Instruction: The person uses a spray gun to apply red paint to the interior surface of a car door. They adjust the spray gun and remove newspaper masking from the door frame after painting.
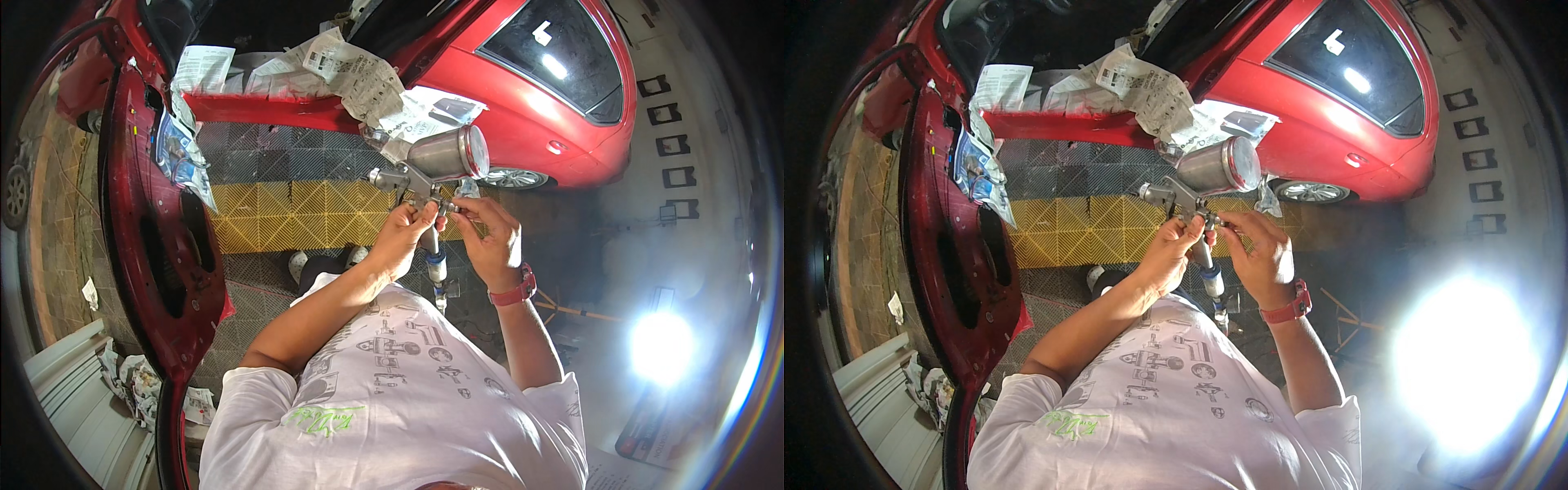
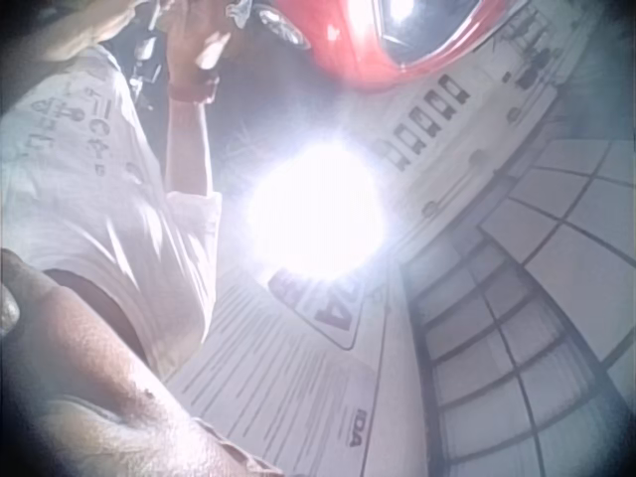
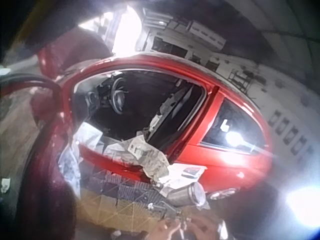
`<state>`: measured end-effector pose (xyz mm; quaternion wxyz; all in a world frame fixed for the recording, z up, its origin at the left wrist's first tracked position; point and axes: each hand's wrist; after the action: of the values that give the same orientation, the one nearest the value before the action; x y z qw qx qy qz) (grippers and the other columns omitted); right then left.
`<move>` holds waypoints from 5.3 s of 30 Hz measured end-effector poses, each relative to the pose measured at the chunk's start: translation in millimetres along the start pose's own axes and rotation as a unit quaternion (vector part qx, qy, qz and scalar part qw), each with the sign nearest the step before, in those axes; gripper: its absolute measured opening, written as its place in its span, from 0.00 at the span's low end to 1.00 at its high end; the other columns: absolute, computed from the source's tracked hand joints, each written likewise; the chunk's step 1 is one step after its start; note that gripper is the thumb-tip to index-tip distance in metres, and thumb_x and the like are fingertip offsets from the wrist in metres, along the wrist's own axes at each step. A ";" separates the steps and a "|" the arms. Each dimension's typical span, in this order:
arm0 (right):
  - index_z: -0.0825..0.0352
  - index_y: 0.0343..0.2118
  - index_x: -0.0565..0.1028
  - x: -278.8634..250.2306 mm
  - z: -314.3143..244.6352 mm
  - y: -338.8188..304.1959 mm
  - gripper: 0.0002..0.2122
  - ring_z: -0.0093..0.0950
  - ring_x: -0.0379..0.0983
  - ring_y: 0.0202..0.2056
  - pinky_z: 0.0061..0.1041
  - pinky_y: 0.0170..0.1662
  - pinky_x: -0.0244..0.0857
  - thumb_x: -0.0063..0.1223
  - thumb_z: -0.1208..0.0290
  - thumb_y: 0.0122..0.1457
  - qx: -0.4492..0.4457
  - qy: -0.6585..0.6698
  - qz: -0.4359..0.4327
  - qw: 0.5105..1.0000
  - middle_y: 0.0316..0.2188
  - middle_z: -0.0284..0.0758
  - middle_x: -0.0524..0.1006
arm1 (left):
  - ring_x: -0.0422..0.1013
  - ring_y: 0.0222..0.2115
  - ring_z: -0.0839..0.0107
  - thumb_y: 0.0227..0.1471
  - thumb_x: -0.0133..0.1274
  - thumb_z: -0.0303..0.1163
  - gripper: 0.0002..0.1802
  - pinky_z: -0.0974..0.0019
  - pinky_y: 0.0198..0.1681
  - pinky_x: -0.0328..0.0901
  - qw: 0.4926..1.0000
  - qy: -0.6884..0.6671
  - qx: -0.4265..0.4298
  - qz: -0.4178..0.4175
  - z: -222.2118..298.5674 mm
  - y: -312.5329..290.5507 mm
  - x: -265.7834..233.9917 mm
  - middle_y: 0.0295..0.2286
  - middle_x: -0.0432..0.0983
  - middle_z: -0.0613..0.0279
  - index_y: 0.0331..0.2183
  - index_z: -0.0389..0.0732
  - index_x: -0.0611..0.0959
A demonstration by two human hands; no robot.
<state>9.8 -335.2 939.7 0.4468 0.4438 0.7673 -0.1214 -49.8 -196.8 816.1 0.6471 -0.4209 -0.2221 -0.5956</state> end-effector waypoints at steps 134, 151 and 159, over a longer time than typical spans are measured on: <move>0.66 0.26 0.76 10.7 19.9 33.6 0.29 0.17 0.63 0.12 0.20 0.17 0.58 0.40 0.47 0.78 0.322 0.155 -0.134 0.924 0.13 0.28 0.70 | 0.65 0.29 0.84 0.67 0.58 0.58 0.27 0.71 0.36 0.59 0.995 0.080 0.042 -0.039 -9.9 31.4 -10.5 0.28 0.76 0.75 0.31 0.42 0.84; 0.68 0.36 0.78 2.5 6.1 32.1 0.14 0.47 0.80 0.26 0.44 0.30 0.69 0.55 0.60 0.71 0.037 -0.098 -0.097 0.990 0.22 0.46 0.80 | 0.72 0.34 0.81 0.67 0.59 0.57 0.27 0.71 0.41 0.65 0.998 0.050 0.043 -0.014 -11.9 28.8 -19.7 0.32 0.81 0.69 0.37 0.40 0.86; 0.65 0.33 0.79 0.4 15.0 35.8 0.16 0.52 0.79 0.27 0.50 0.33 0.70 0.54 0.57 0.71 0.090 -0.109 -0.130 0.981 0.21 0.47 0.79 | 0.74 0.37 0.78 0.68 0.57 0.55 0.25 0.68 0.45 0.67 0.998 0.038 0.035 -0.034 -23.2 38.1 -25.8 0.35 0.81 0.67 0.44 0.40 0.84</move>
<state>46.7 -323.0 938.4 0.4664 0.3628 0.7510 -0.2947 -23.2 -202.9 772.3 0.6488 -0.3678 -0.2320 -0.6245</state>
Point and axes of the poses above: each hand's wrist, its own y-axis towards the middle knuckle, its own x-axis out of the palm, z = x × y
